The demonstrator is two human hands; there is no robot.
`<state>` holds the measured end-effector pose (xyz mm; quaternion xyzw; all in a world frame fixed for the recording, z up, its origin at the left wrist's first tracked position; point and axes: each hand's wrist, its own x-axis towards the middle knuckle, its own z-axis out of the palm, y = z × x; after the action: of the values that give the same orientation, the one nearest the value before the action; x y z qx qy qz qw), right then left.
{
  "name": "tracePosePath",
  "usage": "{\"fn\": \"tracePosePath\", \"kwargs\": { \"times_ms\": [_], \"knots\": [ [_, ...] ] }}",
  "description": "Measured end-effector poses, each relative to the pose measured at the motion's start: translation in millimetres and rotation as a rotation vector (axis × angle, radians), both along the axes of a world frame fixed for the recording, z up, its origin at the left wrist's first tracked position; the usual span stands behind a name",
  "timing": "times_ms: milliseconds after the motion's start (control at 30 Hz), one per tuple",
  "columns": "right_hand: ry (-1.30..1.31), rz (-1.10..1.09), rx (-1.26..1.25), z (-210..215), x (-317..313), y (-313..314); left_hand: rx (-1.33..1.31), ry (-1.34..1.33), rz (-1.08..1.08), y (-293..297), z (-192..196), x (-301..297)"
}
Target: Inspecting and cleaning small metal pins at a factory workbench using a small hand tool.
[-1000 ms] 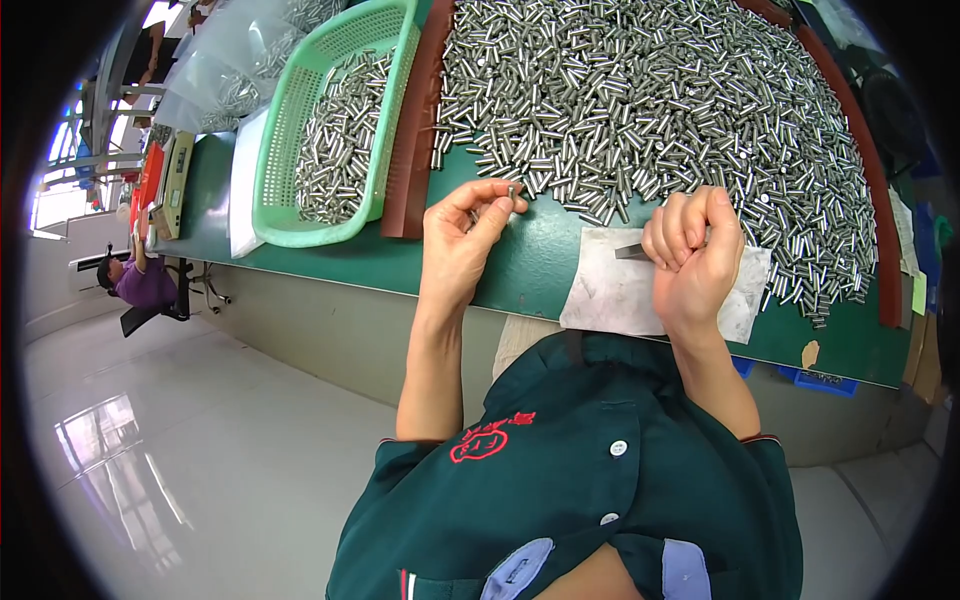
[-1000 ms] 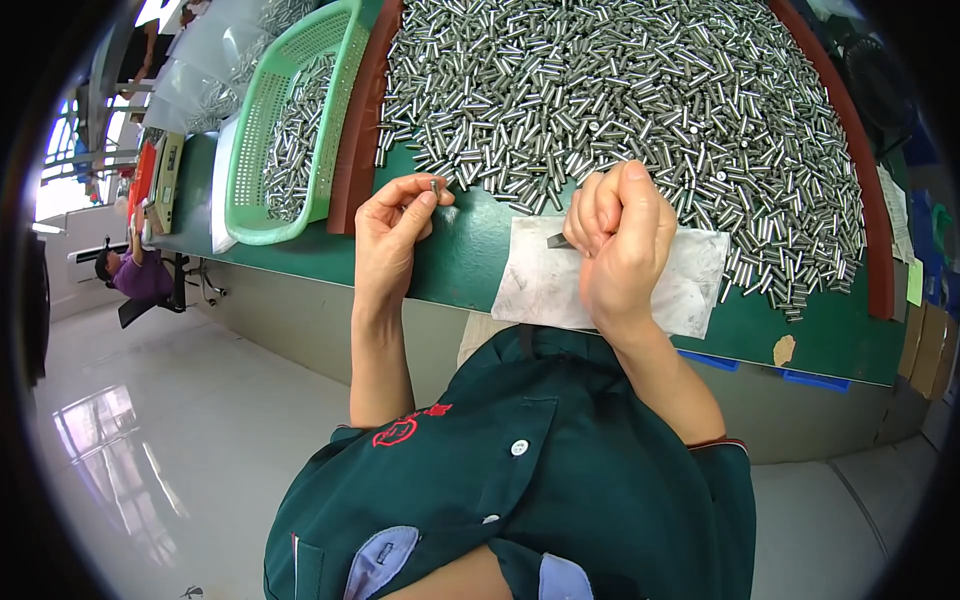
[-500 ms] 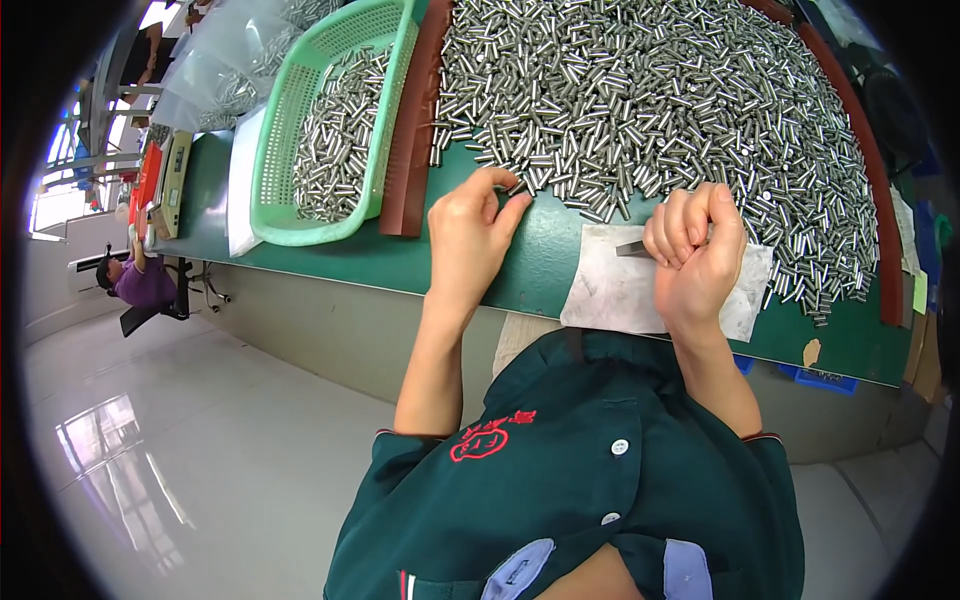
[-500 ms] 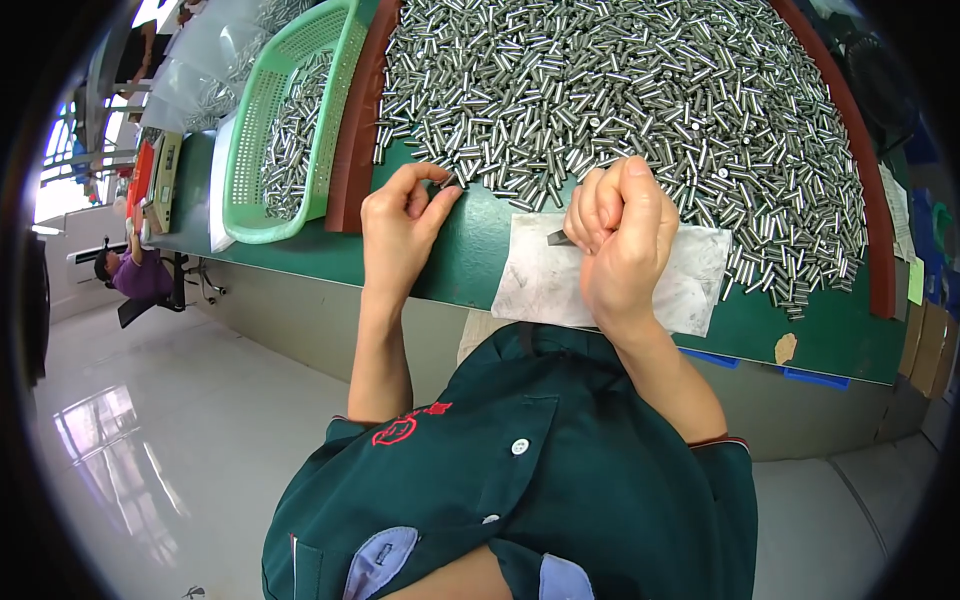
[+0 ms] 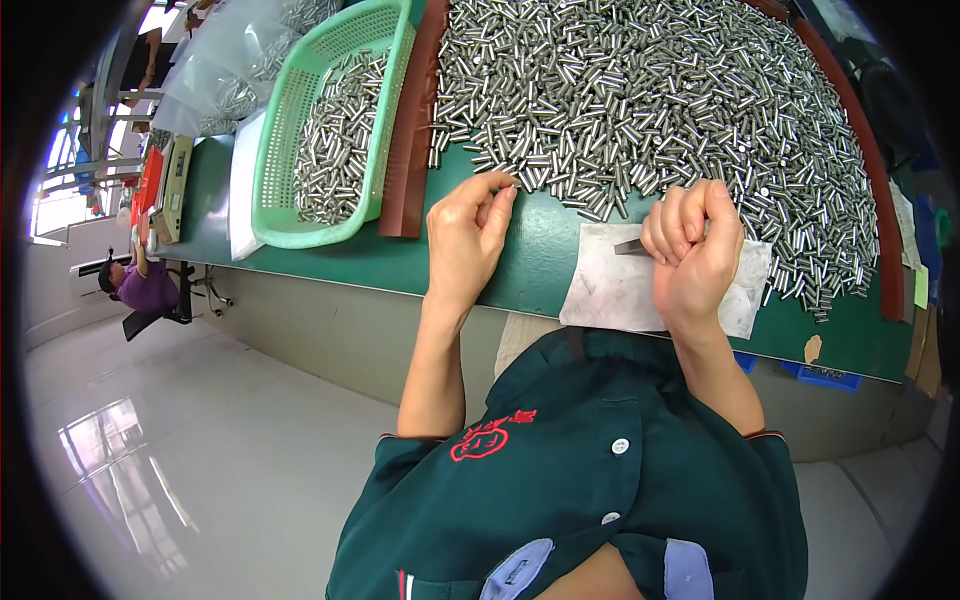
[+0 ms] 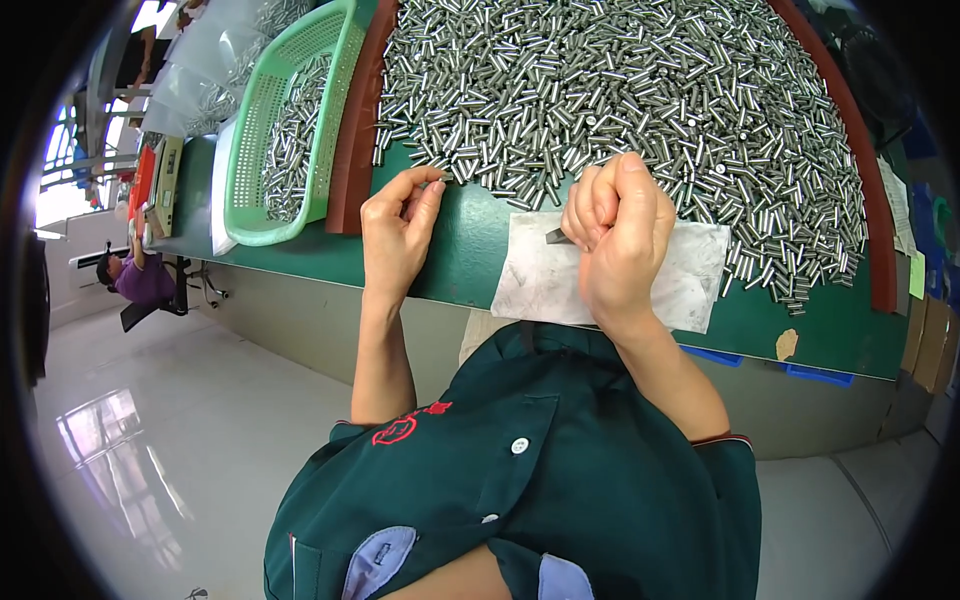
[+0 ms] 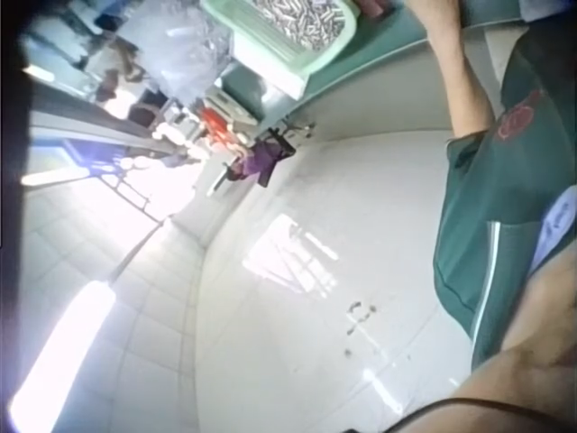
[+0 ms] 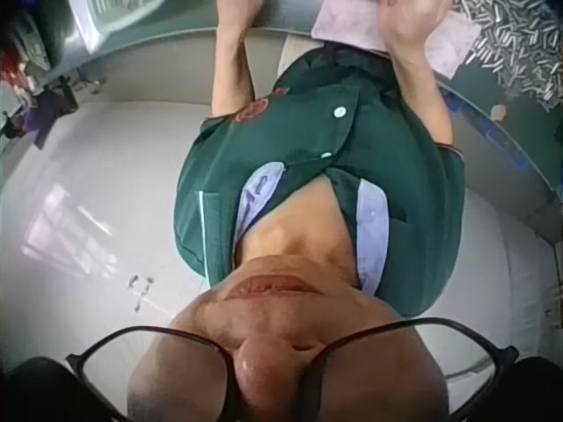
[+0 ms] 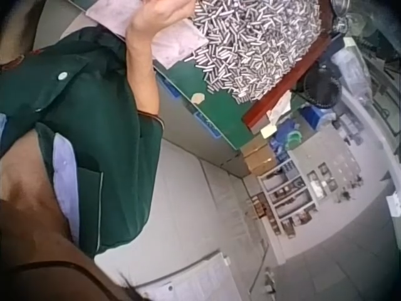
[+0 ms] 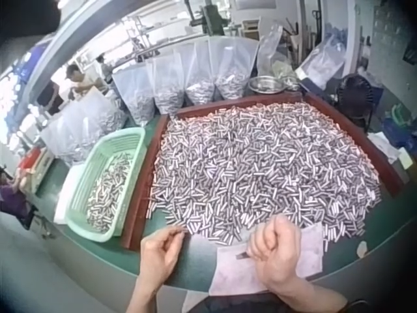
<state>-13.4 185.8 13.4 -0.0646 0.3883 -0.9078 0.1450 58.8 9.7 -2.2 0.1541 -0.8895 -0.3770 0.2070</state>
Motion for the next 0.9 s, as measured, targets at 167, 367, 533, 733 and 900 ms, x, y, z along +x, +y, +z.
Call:
{"fn": "tracePosePath", "kwargs": {
  "times_ms": [167,367,533,733,900],
  "knots": [
    [-0.001,0.002,0.008,0,0,1,0.454,0.098,-0.037,1,2,3],
    [0.001,0.004,0.002,-1,2,2,0.728,0.061,-0.018,4,6,5],
    [-0.013,0.011,-0.022,0,0,0,0.34,-0.08,-0.142,34,23,10],
    [0.006,-0.015,-0.11,-5,-1,3,0.045,-0.135,-0.285,65,13,2],
    [-0.035,0.025,-0.07,-5,-3,7,-0.005,-0.072,-0.241,69,5,1]
  ]
}}
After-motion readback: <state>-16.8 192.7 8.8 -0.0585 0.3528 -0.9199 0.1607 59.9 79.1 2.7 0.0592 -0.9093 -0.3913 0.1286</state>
